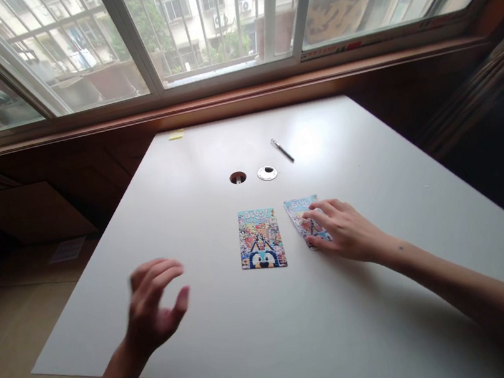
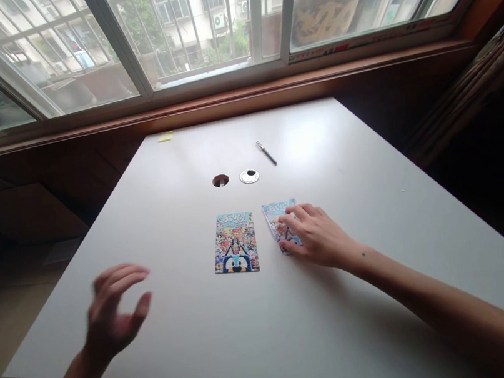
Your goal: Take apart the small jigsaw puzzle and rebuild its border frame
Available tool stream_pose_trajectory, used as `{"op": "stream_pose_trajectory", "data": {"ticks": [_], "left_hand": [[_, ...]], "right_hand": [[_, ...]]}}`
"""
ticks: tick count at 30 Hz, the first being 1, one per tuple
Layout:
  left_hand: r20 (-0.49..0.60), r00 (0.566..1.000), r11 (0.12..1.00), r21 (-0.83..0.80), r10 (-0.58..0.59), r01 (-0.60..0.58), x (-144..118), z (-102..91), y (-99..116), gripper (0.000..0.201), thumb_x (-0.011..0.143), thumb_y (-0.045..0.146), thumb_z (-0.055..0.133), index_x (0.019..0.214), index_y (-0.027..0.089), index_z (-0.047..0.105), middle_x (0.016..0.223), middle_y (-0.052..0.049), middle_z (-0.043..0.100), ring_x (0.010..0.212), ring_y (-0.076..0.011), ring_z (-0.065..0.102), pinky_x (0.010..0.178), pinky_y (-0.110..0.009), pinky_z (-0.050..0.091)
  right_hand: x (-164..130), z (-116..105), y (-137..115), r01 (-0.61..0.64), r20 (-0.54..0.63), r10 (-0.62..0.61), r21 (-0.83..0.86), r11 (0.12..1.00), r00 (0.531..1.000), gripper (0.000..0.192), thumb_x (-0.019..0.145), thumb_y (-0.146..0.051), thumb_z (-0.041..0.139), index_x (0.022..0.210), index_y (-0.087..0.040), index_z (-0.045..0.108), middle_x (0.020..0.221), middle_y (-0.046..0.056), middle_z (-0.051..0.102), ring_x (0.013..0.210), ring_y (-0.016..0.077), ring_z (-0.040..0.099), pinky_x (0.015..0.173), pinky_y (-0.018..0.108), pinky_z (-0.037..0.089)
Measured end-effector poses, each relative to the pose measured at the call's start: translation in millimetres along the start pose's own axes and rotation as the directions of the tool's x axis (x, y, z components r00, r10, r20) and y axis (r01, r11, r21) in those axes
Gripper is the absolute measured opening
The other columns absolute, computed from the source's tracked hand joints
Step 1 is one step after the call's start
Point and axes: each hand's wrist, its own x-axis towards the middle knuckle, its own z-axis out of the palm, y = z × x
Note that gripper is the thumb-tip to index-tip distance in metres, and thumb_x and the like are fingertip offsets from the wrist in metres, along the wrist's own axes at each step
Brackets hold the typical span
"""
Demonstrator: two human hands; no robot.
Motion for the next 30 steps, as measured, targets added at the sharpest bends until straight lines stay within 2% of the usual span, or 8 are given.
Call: {"op": "stream_pose_trajectory", "data": {"ticks": [4, 7, 10, 12, 16, 20, 23, 30], "left_hand": [[0.191, 0.973, 0.978, -0.184, 0.13, -0.095, 53.0, 48.4, 4.9, 0.036, 0.09, 0.038, 0.061, 0.123, 0.024, 0.054, 0.123, -0.008, 0.063, 0.119, -0.0263, 0.055, 0.107, -0.046, 0.045], [0.27, 0.945, 0.959, -0.259, 0.182, -0.111, 85.7, 83.5, 4.8, 0.069, 0.082, 0.057, 0.066, 0.136, 0.02, 0.045, 0.143, -0.015, 0.05, 0.135, -0.0317, 0.044, 0.115, -0.049, 0.038], [0.307, 0.935, 0.955, -0.283, 0.176, -0.087, 93.8, 100.1, -2.3, 0.097, 0.075, 0.067, 0.069, 0.149, 0.018, 0.031, 0.159, -0.018, 0.03, 0.148, -0.0354, 0.026, 0.122, -0.053, 0.029], [0.322, 0.933, 0.954, -0.292, 0.161, -0.064, 90.8, 102.6, -8.9, 0.105, 0.073, 0.069, 0.07, 0.153, 0.019, 0.024, 0.162, -0.017, 0.025, 0.15, -0.036, 0.022, 0.123, -0.054, 0.026], [0.339, 0.927, 0.959, -0.277, 0.158, -0.062, 85.2, 102.0, -15.2, 0.11, 0.072, 0.073, 0.068, 0.155, 0.018, 0.022, 0.162, -0.018, 0.025, 0.15, -0.0358, 0.022, 0.124, -0.054, 0.023], [0.358, 0.92, 0.971, -0.226, 0.158, -0.079, 85.5, 101.7, -9.9, 0.112, 0.072, 0.08, 0.063, 0.155, 0.015, 0.024, 0.162, -0.018, 0.023, 0.151, -0.0355, 0.02, 0.126, -0.054, 0.018], [0.366, 0.918, 0.974, -0.212, 0.153, -0.078, 85.8, 100.7, -6.6, 0.114, 0.07, 0.083, 0.062, 0.154, 0.015, 0.027, 0.163, -0.018, 0.02, 0.152, -0.0361, 0.019, 0.126, -0.054, 0.019], [0.379, 0.913, 0.979, -0.185, 0.154, -0.088, 84.6, 100.2, -7.1, 0.112, 0.07, 0.084, 0.06, 0.152, 0.012, 0.033, 0.163, -0.019, 0.021, 0.151, -0.0365, 0.019, 0.126, -0.053, 0.018]], "right_hand": [[-10.4, 13.1, 0.5, -0.085, -0.028, 0.085, 0.005, 0.996, 0.996, 0.039, 0.094, -0.044, 0.049, 0.123, -0.021, 0.06, 0.131, 0.015, 0.058, 0.117, 0.0332, 0.052, 0.094, 0.047, 0.043], [-7.4, 14.9, 1.0, -0.143, -0.063, 0.141, -0.021, 0.99, 0.988, 0.04, 0.094, -0.041, 0.048, 0.125, -0.019, 0.058, 0.131, 0.016, 0.058, 0.119, 0.0346, 0.051, 0.096, 0.049, 0.043], [-1.0, 11.5, -3.0, -0.167, -0.112, 0.166, -0.001, 0.986, 0.98, 0.038, 0.094, -0.04, 0.048, 0.123, -0.018, 0.058, 0.132, 0.018, 0.057, 0.122, 0.0359, 0.05, 0.098, 0.051, 0.042], [5.1, 7.7, -12.4, -0.101, -0.116, 0.109, 0.068, 0.992, 0.987, 0.036, 0.093, -0.041, 0.05, 0.12, -0.019, 0.058, 0.131, 0.016, 0.058, 0.122, 0.0343, 0.05, 0.1, 0.052, 0.042], [19.6, 6.5, -42.4, 0.05, -0.072, -0.037, 0.182, 0.982, 0.997, 0.042, 0.091, -0.046, 0.055, 0.123, -0.019, 0.054, 0.134, 0.016, 0.056, 0.123, 0.0326, 0.051, 0.103, 0.051, 0.044], [27.3, 19.7, -62.9, 0.09, -0.056, -0.08, 0.223, 0.971, 0.995, 0.066, 0.087, -0.051, 0.061, 0.138, -0.014, 0.043, 0.151, 0.022, 0.04, 0.142, 0.0369, 0.035, 0.112, 0.055, 0.039], [26.7, 28.5, -65.0, 0.087, -0.046, -0.077, 0.25, 0.964, 0.996, 0.075, 0.085, -0.052, 0.064, 0.144, -0.014, 0.038, 0.156, 0.022, 0.033, 0.147, 0.0376, 0.026, 0.115, 0.057, 0.035], [24.6, 30.8, -61.4, 0.081, -0.036, -0.074, 0.269, 0.96, 0.997, 0.075, 0.084, -0.05, 0.065, 0.144, -0.013, 0.04, 0.157, 0.022, 0.034, 0.147, 0.0371, 0.028, 0.117, 0.058, 0.034]]}}
